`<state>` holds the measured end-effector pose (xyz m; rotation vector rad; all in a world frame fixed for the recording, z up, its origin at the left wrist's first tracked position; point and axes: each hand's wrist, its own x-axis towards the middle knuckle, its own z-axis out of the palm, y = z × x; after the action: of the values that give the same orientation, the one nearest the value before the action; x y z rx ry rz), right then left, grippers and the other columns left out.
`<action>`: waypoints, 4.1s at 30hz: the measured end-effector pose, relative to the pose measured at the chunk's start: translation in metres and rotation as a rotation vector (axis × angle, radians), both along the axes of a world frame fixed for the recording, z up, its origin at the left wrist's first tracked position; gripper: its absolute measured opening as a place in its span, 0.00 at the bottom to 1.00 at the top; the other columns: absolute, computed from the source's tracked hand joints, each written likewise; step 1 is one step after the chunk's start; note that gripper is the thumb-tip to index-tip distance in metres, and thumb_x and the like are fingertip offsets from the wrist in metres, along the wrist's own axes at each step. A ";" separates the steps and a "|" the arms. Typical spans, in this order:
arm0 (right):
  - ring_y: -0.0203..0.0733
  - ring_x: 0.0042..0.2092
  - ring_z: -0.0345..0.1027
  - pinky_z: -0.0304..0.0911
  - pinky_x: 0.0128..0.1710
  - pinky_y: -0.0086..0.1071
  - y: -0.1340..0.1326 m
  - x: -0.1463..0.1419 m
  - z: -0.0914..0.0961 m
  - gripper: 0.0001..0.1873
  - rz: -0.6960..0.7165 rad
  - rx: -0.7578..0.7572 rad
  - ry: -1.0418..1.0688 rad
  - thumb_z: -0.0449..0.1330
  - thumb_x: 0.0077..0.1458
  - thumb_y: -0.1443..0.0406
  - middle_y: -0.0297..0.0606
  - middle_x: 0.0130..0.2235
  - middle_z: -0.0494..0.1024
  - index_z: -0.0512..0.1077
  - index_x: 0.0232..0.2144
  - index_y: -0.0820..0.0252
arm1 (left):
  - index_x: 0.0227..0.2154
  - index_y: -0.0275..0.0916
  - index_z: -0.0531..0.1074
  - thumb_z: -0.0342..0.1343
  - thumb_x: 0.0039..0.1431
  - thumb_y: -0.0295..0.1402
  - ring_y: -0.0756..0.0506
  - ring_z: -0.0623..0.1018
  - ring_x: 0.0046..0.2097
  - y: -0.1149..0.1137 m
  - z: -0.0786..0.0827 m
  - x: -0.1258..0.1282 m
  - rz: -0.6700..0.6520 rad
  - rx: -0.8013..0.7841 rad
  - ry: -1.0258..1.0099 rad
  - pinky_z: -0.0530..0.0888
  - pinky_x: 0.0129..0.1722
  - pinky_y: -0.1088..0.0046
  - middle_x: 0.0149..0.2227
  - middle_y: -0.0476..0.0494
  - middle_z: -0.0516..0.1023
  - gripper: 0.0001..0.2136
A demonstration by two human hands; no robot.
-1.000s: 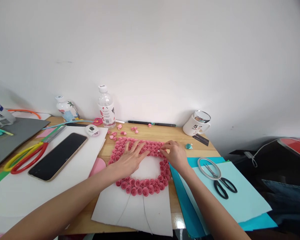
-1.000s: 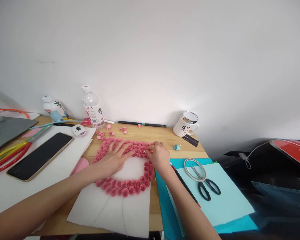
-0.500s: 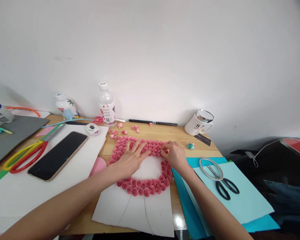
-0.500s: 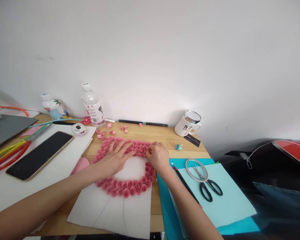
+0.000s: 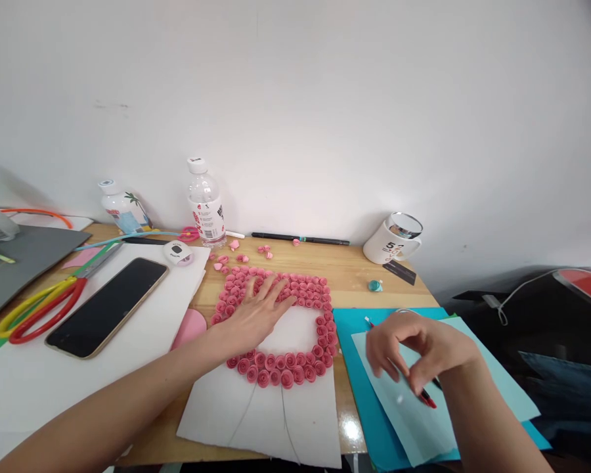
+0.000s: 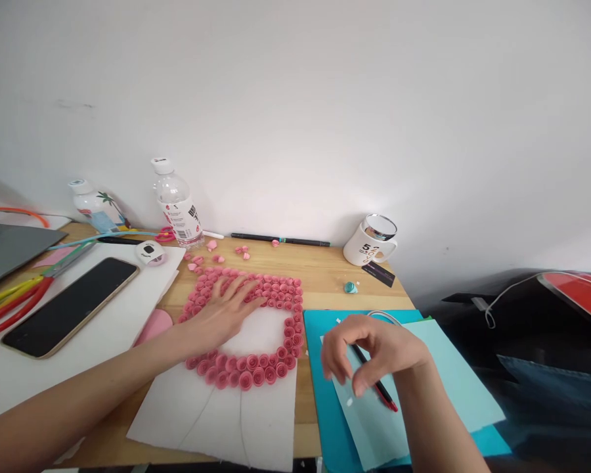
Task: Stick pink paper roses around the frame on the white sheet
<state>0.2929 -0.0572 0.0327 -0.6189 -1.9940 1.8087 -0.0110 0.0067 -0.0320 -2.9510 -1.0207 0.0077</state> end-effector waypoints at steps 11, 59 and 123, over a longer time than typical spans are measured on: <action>0.39 0.32 0.72 0.66 0.35 0.30 0.138 -0.054 -0.049 0.05 -0.915 0.592 -0.604 0.59 0.49 0.70 0.38 0.30 0.79 0.76 0.28 0.61 | 0.60 0.42 0.54 0.46 0.47 0.14 0.31 0.46 0.66 -0.001 0.007 0.000 0.001 -0.032 0.005 0.48 0.59 0.40 0.66 0.34 0.47 0.35; 0.39 0.34 0.71 0.68 0.33 0.32 0.019 -0.065 -0.056 0.11 -0.668 0.884 -0.558 0.53 0.58 0.68 0.42 0.35 0.74 0.74 0.28 0.59 | 0.61 0.46 0.53 0.47 0.46 0.10 0.29 0.38 0.66 -0.002 0.007 0.000 -0.017 -0.112 -0.037 0.43 0.58 0.34 0.67 0.34 0.41 0.39; 0.39 0.37 0.69 0.64 0.37 0.33 0.141 -0.120 -0.028 0.15 -0.553 0.966 -0.644 0.54 0.57 0.73 0.44 0.43 0.72 0.75 0.42 0.58 | 0.57 0.41 0.61 0.48 0.52 0.21 0.32 0.53 0.64 0.005 -0.001 0.003 0.096 0.162 -0.069 0.52 0.59 0.42 0.63 0.35 0.57 0.27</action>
<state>0.1725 0.0840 0.0049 -1.3031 -2.3913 0.2251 -0.0082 0.0114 -0.0334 -2.7728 -1.1130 -0.1689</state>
